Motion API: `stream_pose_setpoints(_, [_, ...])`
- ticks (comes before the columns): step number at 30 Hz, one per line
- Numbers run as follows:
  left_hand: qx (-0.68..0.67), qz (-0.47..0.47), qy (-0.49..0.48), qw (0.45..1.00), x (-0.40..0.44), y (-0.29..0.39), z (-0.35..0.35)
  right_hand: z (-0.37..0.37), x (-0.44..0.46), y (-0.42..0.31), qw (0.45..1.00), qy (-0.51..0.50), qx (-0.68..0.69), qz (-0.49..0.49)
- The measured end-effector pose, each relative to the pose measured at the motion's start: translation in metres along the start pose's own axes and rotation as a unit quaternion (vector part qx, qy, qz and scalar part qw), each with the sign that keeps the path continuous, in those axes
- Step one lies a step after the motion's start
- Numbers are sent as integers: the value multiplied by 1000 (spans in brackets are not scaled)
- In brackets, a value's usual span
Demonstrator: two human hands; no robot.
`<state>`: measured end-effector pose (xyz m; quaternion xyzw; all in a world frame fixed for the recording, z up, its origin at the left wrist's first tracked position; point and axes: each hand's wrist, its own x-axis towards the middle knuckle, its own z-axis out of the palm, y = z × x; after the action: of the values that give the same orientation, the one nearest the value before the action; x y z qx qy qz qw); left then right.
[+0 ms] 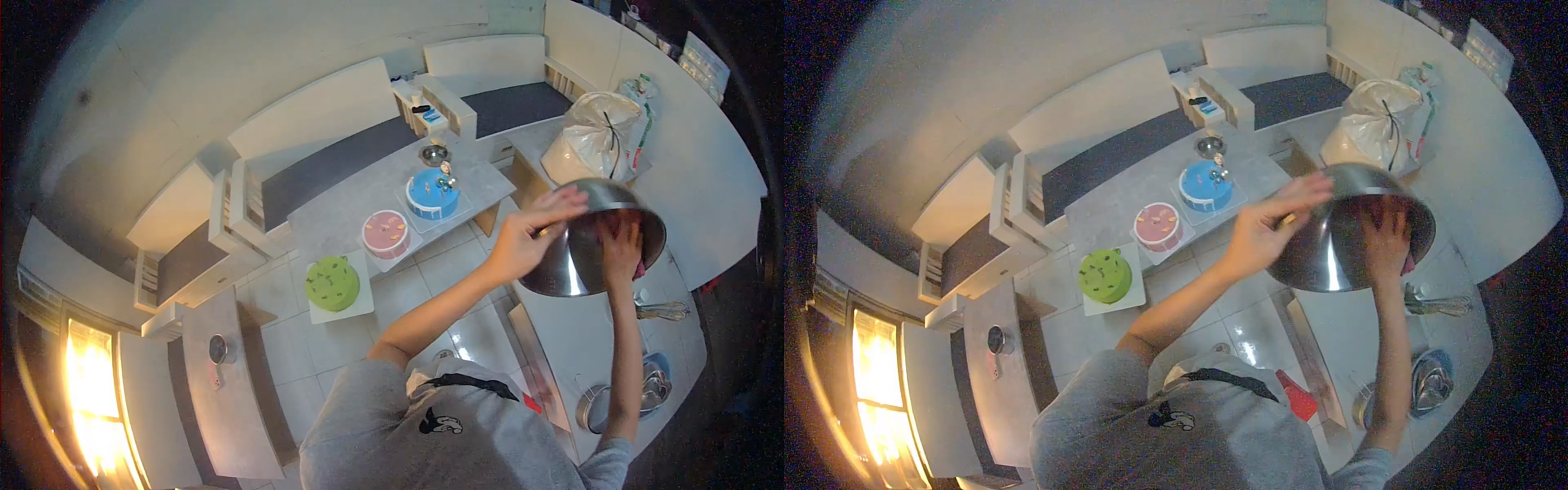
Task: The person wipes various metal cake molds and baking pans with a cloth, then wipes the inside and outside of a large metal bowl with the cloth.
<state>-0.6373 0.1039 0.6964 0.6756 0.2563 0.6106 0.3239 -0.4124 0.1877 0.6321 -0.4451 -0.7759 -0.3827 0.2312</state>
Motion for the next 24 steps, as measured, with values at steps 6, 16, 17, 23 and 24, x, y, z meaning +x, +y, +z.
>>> stream_pose_setpoints(6, [-166, 9, 29, 986, 26, 0, 19, -38, 67, -53, 751, 197, 585, 234])
stream_pose_setpoints(16, [1, 75, -30, 997, 25, 11, 23, -62, 49, 1, 919, -107, 270, 267])
stream_pose_setpoints(17, [-3, 77, -27, 997, 25, 13, 33, -44, 43, -7, 925, -37, 298, 231])
stream_pose_setpoints(23, [-144, -41, 29, 988, 28, 6, 35, -66, -6, -35, 814, -195, 547, 7])
stream_pose_setpoints(24, [-146, -49, 39, 987, 27, 5, 31, -69, -13, -23, 849, -242, 467, -54])
